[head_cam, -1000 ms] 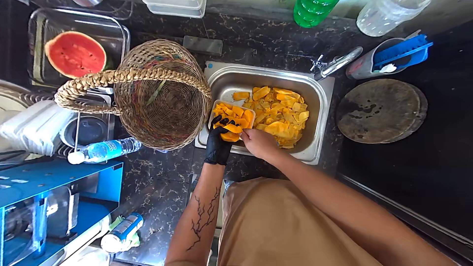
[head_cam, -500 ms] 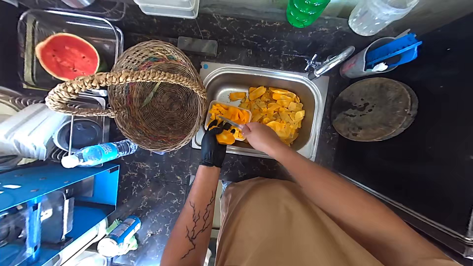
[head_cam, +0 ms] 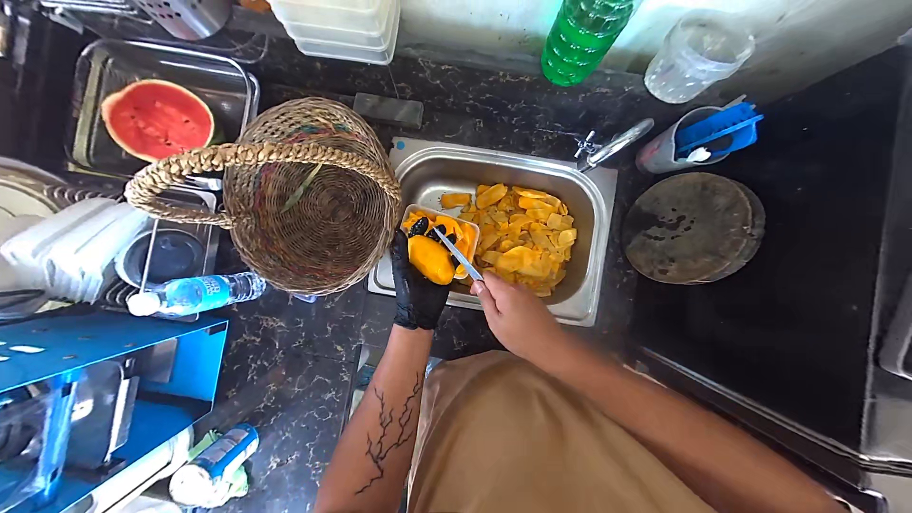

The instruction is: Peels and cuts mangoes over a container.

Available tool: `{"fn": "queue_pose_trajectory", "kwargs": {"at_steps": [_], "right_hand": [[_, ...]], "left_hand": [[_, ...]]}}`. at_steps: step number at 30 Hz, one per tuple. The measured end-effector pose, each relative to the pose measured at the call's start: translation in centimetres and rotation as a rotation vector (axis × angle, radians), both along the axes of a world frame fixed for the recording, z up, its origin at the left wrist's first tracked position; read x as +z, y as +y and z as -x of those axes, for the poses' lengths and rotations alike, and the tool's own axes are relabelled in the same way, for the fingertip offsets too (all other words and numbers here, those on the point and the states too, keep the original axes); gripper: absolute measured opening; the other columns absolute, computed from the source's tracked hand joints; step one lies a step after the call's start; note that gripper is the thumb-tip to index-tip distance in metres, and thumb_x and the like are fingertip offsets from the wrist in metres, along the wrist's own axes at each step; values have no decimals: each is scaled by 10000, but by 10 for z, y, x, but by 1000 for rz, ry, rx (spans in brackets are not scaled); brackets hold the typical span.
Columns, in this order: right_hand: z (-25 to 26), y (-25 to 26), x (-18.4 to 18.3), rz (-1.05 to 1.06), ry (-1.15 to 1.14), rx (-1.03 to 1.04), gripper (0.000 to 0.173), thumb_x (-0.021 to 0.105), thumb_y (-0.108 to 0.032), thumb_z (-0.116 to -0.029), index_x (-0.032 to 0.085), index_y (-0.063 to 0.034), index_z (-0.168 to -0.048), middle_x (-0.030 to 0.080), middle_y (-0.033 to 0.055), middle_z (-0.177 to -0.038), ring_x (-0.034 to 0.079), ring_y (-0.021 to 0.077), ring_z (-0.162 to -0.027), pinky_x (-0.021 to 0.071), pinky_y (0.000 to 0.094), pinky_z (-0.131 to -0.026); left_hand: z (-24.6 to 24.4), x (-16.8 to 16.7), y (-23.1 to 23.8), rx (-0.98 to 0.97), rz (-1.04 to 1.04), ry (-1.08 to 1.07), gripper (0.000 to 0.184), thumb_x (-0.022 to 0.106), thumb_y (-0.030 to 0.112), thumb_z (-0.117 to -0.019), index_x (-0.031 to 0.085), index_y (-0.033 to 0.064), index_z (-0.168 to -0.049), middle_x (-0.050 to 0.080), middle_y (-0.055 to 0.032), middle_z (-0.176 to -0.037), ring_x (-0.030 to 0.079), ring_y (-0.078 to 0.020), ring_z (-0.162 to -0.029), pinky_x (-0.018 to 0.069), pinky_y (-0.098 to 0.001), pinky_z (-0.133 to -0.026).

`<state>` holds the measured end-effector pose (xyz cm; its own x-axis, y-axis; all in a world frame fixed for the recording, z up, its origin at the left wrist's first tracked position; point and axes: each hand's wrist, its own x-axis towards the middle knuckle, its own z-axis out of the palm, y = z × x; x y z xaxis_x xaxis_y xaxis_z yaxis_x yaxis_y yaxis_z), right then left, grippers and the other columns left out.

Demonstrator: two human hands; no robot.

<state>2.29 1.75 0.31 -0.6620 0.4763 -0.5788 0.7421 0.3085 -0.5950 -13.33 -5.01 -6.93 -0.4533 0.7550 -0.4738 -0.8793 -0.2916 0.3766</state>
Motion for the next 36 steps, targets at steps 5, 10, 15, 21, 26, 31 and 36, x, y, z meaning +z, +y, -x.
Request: {"fn": "queue_pose_trajectory", "kwargs": {"at_steps": [5,10,15,21,26,31,36], "right_hand": [[3,-10,-5,-38,-30,66,419,284,-354,-1123,582,-70,-1198,674,119,-923,700,286,-894,569,484,-782],[-1,-15,13,-22,-30,59,424,275,-384,-1122,591,-101,-1145,640,89,-867,674,255,-832,555,457,-743],[-1,-15,7,52,30,14,418,293,-360,-1122,602,-83,-1174,653,107,-920,676,259,-870,557,471,-781],[-13,-17,-6,56,78,101,426,294,-381,-1118,603,-89,-1153,628,95,-851,656,257,-801,548,474,-732],[-13,-11,1,2,68,82,439,281,-408,-1120,597,-103,-1113,609,75,-823,644,241,-780,536,458,-705],[-10,-2,-3,-14,91,85,440,302,-387,-1120,611,-76,-1144,644,108,-861,670,273,-822,551,490,-739],[-6,1,-20,-3,104,76,425,311,-378,-1120,602,-70,-1150,657,119,-898,681,281,-865,558,502,-774]], "left_hand": [[-18,13,6,-95,-34,124,663,195,635,-1053,631,175,-1247,666,-62,-989,668,-195,-889,585,-375,-762],[-15,13,1,-6,40,47,775,120,764,-978,595,182,-1169,647,-65,-931,667,-213,-847,590,-413,-743],[-16,15,2,-64,6,71,585,216,600,-1066,613,187,-1185,660,-62,-996,664,-215,-903,579,-420,-763],[-4,14,-13,-213,-111,-119,616,344,628,-1031,621,135,-1277,641,-195,-1278,654,-370,-1130,589,-526,-833],[-3,12,-19,-222,-126,-178,771,251,708,-1003,580,102,-1348,623,-201,-1315,619,-366,-1207,541,-555,-958],[-4,20,-18,-238,-170,-169,812,242,704,-1007,557,63,-1393,596,-217,-1369,584,-369,-1272,494,-558,-1040],[-6,28,-17,-300,-222,-77,865,168,719,-1001,514,60,-1440,567,-197,-1418,560,-339,-1305,497,-518,-1046]]}}
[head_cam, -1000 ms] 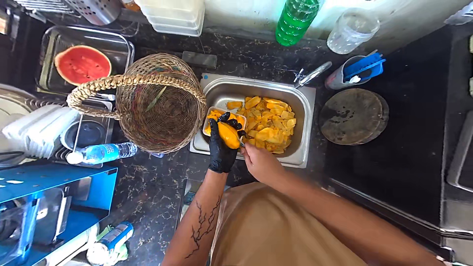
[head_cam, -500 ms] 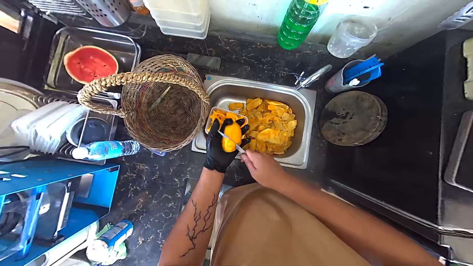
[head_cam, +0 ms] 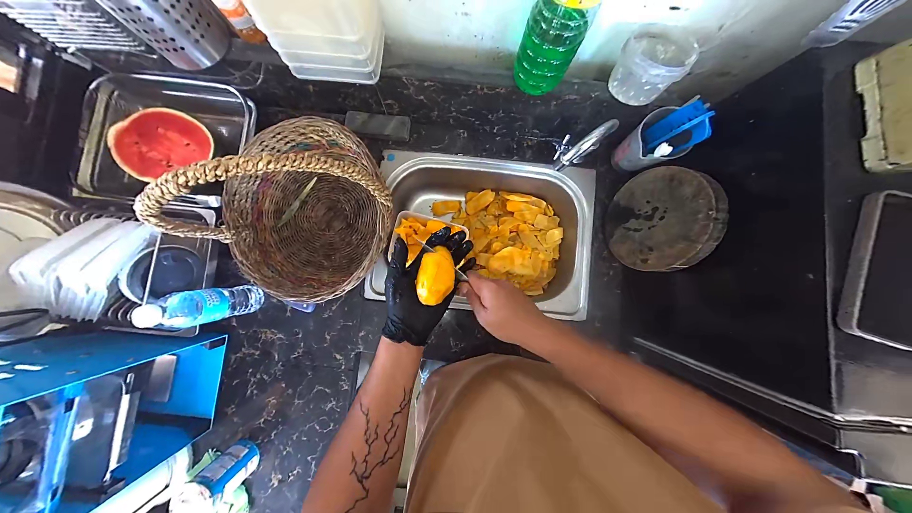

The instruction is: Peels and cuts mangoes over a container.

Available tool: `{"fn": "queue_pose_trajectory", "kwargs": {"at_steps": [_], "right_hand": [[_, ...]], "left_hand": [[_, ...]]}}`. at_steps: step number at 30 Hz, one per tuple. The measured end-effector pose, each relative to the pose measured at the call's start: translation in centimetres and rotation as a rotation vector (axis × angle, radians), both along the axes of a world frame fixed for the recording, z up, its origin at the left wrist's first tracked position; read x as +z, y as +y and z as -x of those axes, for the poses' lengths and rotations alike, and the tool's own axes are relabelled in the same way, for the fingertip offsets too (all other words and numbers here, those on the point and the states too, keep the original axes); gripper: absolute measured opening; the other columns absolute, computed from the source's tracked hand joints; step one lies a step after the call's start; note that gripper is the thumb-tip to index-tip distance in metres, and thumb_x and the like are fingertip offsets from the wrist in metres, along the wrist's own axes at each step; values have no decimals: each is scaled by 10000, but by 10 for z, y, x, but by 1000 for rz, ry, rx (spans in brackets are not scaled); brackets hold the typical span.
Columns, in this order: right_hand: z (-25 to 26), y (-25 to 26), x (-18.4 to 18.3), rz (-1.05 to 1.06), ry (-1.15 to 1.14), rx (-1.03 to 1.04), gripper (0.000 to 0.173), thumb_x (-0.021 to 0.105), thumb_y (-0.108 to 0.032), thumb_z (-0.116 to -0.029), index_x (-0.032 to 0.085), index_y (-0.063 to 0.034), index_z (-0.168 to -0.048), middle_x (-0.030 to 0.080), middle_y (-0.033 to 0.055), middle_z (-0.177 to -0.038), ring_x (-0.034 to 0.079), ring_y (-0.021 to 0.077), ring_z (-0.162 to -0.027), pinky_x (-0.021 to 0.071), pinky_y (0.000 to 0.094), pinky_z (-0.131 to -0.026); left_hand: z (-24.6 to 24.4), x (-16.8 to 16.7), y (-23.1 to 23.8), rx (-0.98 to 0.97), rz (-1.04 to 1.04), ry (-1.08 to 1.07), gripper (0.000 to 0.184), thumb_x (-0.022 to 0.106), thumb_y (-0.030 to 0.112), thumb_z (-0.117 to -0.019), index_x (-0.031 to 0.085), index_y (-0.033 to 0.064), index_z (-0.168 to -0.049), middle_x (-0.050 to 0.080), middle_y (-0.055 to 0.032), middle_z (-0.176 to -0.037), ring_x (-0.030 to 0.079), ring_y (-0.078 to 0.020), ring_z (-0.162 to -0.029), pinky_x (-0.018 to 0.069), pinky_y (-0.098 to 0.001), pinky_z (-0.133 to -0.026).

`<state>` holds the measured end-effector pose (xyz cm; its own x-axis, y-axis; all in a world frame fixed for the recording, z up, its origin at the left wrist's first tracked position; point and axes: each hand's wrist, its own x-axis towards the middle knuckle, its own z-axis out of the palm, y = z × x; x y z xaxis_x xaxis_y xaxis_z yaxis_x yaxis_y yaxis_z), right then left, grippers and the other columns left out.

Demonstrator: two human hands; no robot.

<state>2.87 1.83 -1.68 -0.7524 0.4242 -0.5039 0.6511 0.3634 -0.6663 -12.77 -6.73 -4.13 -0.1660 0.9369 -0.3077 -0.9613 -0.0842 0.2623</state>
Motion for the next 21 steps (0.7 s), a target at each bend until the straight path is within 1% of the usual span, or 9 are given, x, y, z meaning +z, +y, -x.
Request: {"fn": "queue_pose_trajectory", "kwargs": {"at_steps": [2,4,6,7,9,11,16,19,21], "right_hand": [[1,6,-1,80,71,-66,409,348,-357,-1118,630,-61,-1138,654,114,-886,664,254,-833,554,481,-773],[-1,6,-4,206,157,-199,405,366,-363,-1119,659,-88,-1160,596,69,-793,594,185,-703,528,400,-683],[-3,6,-6,299,133,-247,462,333,-439,-1116,683,-171,-1255,580,23,-771,577,143,-662,534,362,-658],[-4,3,-4,296,82,-229,496,315,-478,-1110,684,-205,-1298,609,25,-825,586,153,-722,520,391,-710],[-4,-1,0,201,-16,-156,533,302,-542,-1093,677,-255,-1339,722,40,-1023,678,192,-945,534,495,-863],[-4,-4,1,156,-45,-121,523,309,-554,-1087,671,-292,-1358,739,25,-1137,685,194,-1074,522,524,-935],[-1,-2,-1,138,-56,-100,511,319,-554,-1087,687,-301,-1333,740,9,-1147,680,181,-1094,516,512,-941],[1,3,-5,153,-58,-84,496,342,-541,-1088,696,-284,-1323,734,13,-1177,674,178,-1119,514,511,-963],[2,2,-14,91,-37,-89,474,367,-538,-1084,709,-294,-1303,730,-2,-1198,670,172,-1140,517,503,-978]], "left_hand": [[4,-7,-1,33,56,-24,808,212,698,-1012,520,88,-1443,588,-176,-1397,579,-324,-1282,509,-516,-1031],[6,-10,1,123,279,-16,567,334,557,-1048,608,123,-1291,677,-133,-1176,683,-273,-1029,598,-452,-799],[7,-20,7,215,442,7,307,439,393,-1025,605,143,-1091,639,-76,-912,647,-200,-738,555,-354,-576],[7,-25,8,253,473,17,251,472,366,-1016,597,152,-1054,621,-64,-857,628,-188,-682,544,-344,-547],[8,-35,10,275,474,27,210,477,389,-1018,572,204,-1048,576,-26,-824,600,-170,-674,535,-335,-575],[7,-36,12,282,474,24,249,463,448,-1021,575,226,-1032,568,-11,-808,593,-159,-660,523,-317,-559],[5,-33,15,289,489,42,375,364,546,-1045,576,236,-1045,572,0,-821,596,-147,-681,522,-308,-577],[3,-25,15,284,506,30,359,351,526,-1057,570,247,-1000,591,21,-817,619,-127,-700,544,-301,-600],[5,-29,14,240,418,-6,367,330,481,-1066,563,211,-981,595,-13,-831,620,-156,-701,543,-308,-590]]}}
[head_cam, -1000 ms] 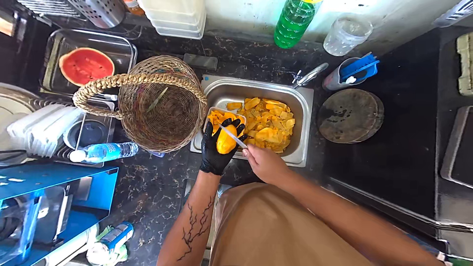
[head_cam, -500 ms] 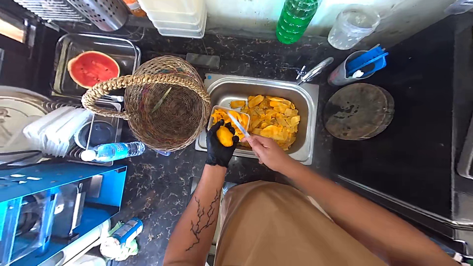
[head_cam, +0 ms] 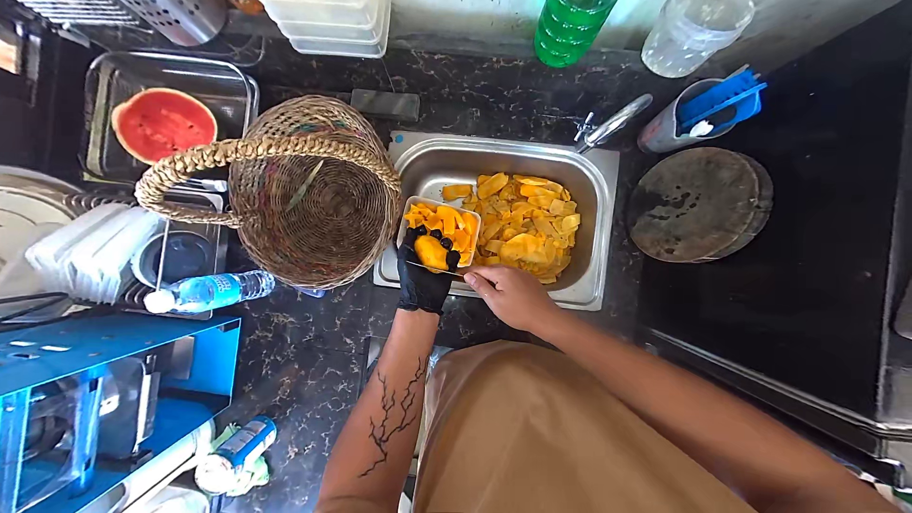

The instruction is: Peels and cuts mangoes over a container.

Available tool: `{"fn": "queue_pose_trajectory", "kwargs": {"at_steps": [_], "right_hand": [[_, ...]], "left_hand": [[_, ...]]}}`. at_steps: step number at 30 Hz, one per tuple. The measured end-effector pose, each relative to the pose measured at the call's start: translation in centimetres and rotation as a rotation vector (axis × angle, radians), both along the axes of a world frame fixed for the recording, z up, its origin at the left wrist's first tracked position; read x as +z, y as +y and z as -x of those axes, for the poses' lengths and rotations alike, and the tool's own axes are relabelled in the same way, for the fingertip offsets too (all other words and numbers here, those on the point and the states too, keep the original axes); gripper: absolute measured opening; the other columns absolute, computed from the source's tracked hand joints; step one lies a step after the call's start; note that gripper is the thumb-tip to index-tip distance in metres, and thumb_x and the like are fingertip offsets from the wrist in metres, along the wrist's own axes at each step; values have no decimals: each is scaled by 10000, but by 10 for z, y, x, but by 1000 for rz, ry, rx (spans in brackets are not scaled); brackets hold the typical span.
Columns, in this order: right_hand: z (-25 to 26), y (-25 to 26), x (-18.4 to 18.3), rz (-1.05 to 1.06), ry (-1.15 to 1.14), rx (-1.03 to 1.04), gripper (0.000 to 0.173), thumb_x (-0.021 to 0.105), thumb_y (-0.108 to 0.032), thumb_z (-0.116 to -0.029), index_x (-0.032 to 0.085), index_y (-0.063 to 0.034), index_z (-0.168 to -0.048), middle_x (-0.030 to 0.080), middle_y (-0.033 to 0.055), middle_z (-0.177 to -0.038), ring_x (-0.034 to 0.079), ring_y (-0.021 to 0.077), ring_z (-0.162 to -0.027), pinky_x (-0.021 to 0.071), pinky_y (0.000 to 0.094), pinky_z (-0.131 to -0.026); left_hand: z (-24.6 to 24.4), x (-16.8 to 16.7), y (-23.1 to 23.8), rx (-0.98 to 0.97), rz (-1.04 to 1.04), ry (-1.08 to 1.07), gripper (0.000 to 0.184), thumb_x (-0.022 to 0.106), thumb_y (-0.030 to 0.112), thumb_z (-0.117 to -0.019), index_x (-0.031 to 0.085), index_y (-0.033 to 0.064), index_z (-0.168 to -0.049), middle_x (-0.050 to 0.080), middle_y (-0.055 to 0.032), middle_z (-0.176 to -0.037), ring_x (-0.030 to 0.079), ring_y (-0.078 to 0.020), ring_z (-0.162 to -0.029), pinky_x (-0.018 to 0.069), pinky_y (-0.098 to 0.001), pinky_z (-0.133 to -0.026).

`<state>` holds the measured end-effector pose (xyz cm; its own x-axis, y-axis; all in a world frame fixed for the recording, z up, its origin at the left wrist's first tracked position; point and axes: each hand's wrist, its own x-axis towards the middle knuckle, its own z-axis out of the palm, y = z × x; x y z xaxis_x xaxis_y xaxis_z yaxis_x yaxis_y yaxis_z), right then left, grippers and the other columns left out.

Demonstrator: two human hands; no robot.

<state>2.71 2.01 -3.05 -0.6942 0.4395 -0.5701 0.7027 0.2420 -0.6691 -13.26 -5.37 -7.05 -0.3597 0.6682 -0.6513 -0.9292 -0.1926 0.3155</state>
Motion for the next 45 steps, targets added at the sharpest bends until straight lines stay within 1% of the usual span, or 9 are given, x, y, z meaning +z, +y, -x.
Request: {"fn": "queue_pose_trajectory", "kwargs": {"at_steps": [5,13,18,21,23,25,38,41,45], "right_hand": [[9,-11,-18,-264,92,-62,419,421,-478,-1080,737,-277,-1268,748,23,-1022,694,197,-1020,551,455,-908],[29,-10,-27,-233,22,-58,412,409,-482,-1085,693,-322,-1339,739,36,-1025,684,219,-1041,534,476,-927],[40,6,-28,-24,-116,-59,476,339,-512,-1097,678,-288,-1346,745,77,-1106,695,279,-1075,531,589,-909],[43,21,-24,86,-195,-42,516,321,-528,-1096,711,-236,-1266,737,99,-1087,687,304,-1052,505,627,-878],[45,23,-25,104,-223,-25,522,329,-521,-1097,726,-209,-1228,733,111,-1074,684,313,-1043,506,624,-876],[50,22,-27,75,-254,-5,521,329,-514,-1098,735,-201,-1191,734,112,-1071,684,315,-1047,504,621,-874],[68,20,-34,-57,-384,39,534,327,-521,-1093,737,-180,-1085,741,108,-1034,700,327,-1020,523,611,-806],[69,24,-33,6,-395,22,554,310,-522,-1096,722,-152,-1076,730,135,-1050,691,352,-1026,514,627,-808],[65,28,-27,-32,-391,5,552,309,-523,-1096,725,-163,-1141,734,128,-1086,694,349,-1045,521,633,-826]], "left_hand": [[6,-19,0,-30,-120,-57,363,366,465,-1045,569,171,-983,591,-46,-831,606,-177,-664,533,-309,-577],[11,0,14,108,180,97,491,200,536,-1078,534,203,-942,550,1,-712,580,-158,-601,525,-329,-543],[7,-23,1,69,13,144,683,127,689,-1021,588,197,-1131,631,-39,-940,646,-215,-871,562,-465,-803],[9,-21,-6,30,-86,67,468,369,412,-980,536,145,-1327,632,-123,-1220,627,-287,-1116,513,-534,-954],[9,-23,-8,2,-34,73,411,481,122,-895,539,120,-1302,629,-146,-1213,647,-294,-1058,553,-507,-887],[9,-26,-6,8,64,56,428,475,12,-857,529,101,-1272,625,-158,-1168,656,-298,-999,573,-492,-828],[1,-32,11,181,209,68,323,456,2,-897,515,82,-1205,605,-132,-1090,637,-255,-934,561,-458,-787],[-1,-30,14,120,334,152,235,485,11,-914,521,65,-1140,606,-128,-1024,628,-240,-881,557,-433,-764],[4,-23,0,0,375,235,369,507,-45,-880,546,33,-1239,640,-150,-1117,655,-263,-973,571,-474,-831]]}}
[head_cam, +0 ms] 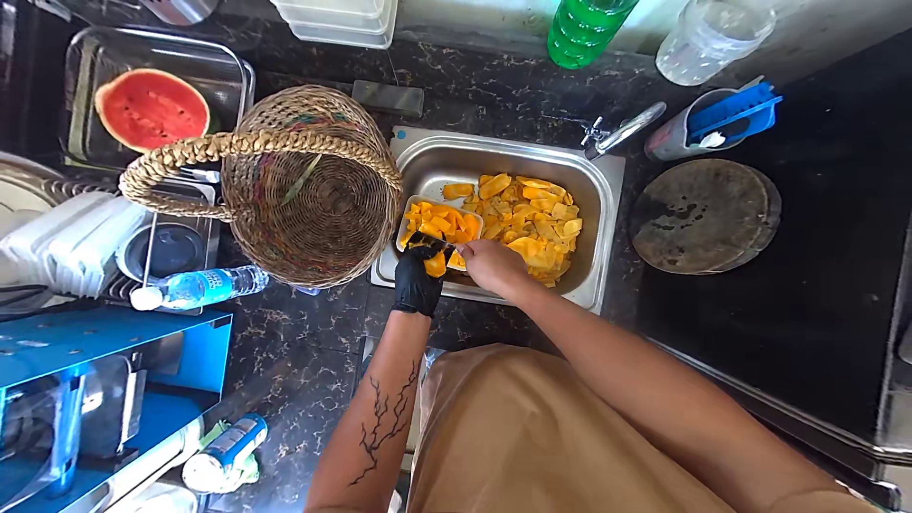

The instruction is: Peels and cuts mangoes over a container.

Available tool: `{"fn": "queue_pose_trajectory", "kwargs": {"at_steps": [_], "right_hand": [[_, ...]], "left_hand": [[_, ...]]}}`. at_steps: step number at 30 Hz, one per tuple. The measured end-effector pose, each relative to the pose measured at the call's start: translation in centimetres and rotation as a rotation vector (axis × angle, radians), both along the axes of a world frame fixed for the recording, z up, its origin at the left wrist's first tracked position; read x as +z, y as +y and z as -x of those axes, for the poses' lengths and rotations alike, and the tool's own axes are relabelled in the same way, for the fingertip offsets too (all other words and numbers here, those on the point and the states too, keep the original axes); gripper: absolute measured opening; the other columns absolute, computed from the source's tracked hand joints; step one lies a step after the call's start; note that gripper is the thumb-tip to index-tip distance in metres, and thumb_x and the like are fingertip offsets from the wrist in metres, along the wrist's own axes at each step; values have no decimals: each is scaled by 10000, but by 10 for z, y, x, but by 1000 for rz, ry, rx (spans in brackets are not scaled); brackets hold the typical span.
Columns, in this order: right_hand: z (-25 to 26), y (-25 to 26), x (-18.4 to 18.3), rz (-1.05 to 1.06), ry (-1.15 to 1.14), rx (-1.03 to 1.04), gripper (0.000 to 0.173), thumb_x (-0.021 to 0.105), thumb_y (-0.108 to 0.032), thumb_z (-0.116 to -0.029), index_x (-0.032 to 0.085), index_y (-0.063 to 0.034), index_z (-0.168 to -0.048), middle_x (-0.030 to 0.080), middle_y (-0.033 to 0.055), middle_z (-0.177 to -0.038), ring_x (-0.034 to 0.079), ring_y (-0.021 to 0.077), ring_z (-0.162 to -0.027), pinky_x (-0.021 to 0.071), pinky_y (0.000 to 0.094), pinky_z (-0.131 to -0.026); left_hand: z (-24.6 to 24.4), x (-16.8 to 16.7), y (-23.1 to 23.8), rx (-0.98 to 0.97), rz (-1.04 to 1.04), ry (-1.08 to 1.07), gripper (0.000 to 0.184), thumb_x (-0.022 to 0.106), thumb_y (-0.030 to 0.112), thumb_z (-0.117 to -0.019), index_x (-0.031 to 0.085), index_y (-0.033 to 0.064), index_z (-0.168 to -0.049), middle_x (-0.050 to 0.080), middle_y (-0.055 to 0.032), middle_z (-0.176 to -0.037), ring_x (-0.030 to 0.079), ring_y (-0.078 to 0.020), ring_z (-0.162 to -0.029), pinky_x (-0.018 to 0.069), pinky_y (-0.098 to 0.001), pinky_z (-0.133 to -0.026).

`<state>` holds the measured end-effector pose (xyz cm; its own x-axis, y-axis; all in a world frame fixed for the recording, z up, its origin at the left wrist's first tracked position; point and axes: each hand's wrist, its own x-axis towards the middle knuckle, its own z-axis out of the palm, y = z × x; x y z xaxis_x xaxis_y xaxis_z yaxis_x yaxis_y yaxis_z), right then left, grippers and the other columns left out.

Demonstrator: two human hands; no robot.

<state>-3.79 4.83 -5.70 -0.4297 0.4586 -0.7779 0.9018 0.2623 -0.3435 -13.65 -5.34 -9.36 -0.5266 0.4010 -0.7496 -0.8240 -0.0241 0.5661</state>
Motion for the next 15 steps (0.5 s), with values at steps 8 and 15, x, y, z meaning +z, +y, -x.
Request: {"fn": "queue_pose_trajectory", "kwargs": {"at_steps": [8,15], "right_hand": [[-39,14,19,68,410,121,433,429,-501,-1081,752,-238,-1201,747,20,-1044,701,200,-995,544,544,-892],[-48,1,7,-274,467,210,355,493,-451,-1062,762,-273,-1210,737,11,-984,689,189,-981,539,473,-912]], "left_hand": [[26,14,-38,-358,-291,-189,620,586,-125,-760,521,131,-1321,660,-106,-1036,673,-199,-834,592,-360,-737],[16,26,-30,-567,-90,111,672,634,-159,-720,459,119,-1306,629,-53,-984,646,-135,-793,574,-300,-695]]}}
